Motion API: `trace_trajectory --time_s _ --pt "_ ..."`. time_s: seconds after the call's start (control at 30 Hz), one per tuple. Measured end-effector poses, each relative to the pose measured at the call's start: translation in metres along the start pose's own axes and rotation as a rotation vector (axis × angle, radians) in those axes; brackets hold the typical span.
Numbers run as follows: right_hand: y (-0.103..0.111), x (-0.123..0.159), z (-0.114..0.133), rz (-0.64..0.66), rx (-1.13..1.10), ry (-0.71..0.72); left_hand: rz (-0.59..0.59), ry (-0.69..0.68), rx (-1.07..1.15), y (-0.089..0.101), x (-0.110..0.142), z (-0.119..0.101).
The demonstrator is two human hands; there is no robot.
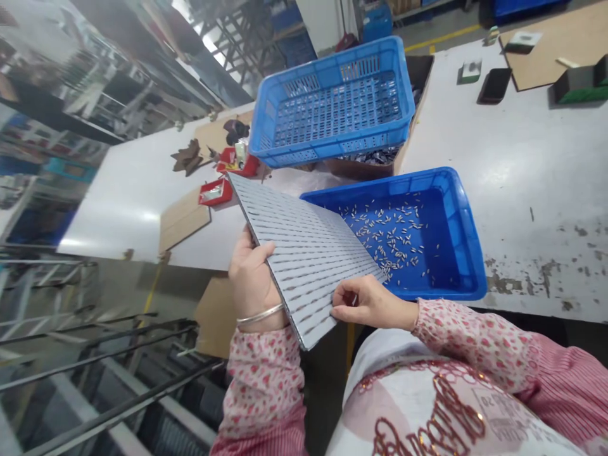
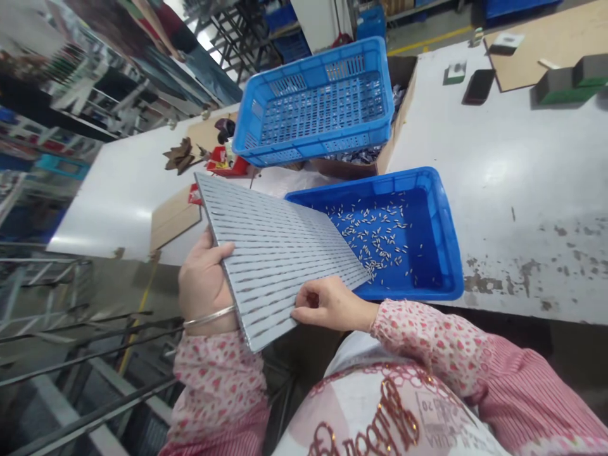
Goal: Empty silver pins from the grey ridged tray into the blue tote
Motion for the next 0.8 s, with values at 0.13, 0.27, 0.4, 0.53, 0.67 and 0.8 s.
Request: trace_trajectory --time_s 0.13,0.27,0.4,0.53,0.67,0.8 --pt "0.005 -0.001 0.002 0.043 0.022 -0.031 0.015 -0.016 0.003 -0.009 0.0 0.0" --pt "0.007 0.0 0.002 0.101 -0.046 -0.076 0.06 -0.025 -0.011 -0.016 0.001 -0.001" --pt "0.007 0.001 -0.004 0.147 -0.14 -0.158 0.069 -0.014 -0.037 -0.018 0.0 0.0" --pt "0.014 0.001 -0.003 0.127 -0.073 -0.16 0.053 -0.007 -0.044 -0.019 -0.001 0.0" --pt "0.017 0.004 -0.004 0.122 -0.028 -0.203 0.063 -0.006 -0.041 -0.021 -0.002 0.0" --pt "0.012 0.007 -0.011 0.12 -0.202 -0.31 0.059 -0.002 -0.056 -0.02 -0.003 0.001"
Point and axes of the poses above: each hand's wrist, its own x-axis away from the middle knuckle, its own y-axis out of the back of the hand, z = x × y, the point moved 6 cm from there along -x, towards the middle knuckle, and after that the axes turned 2 degrees about -z, right-handed, at the moved point
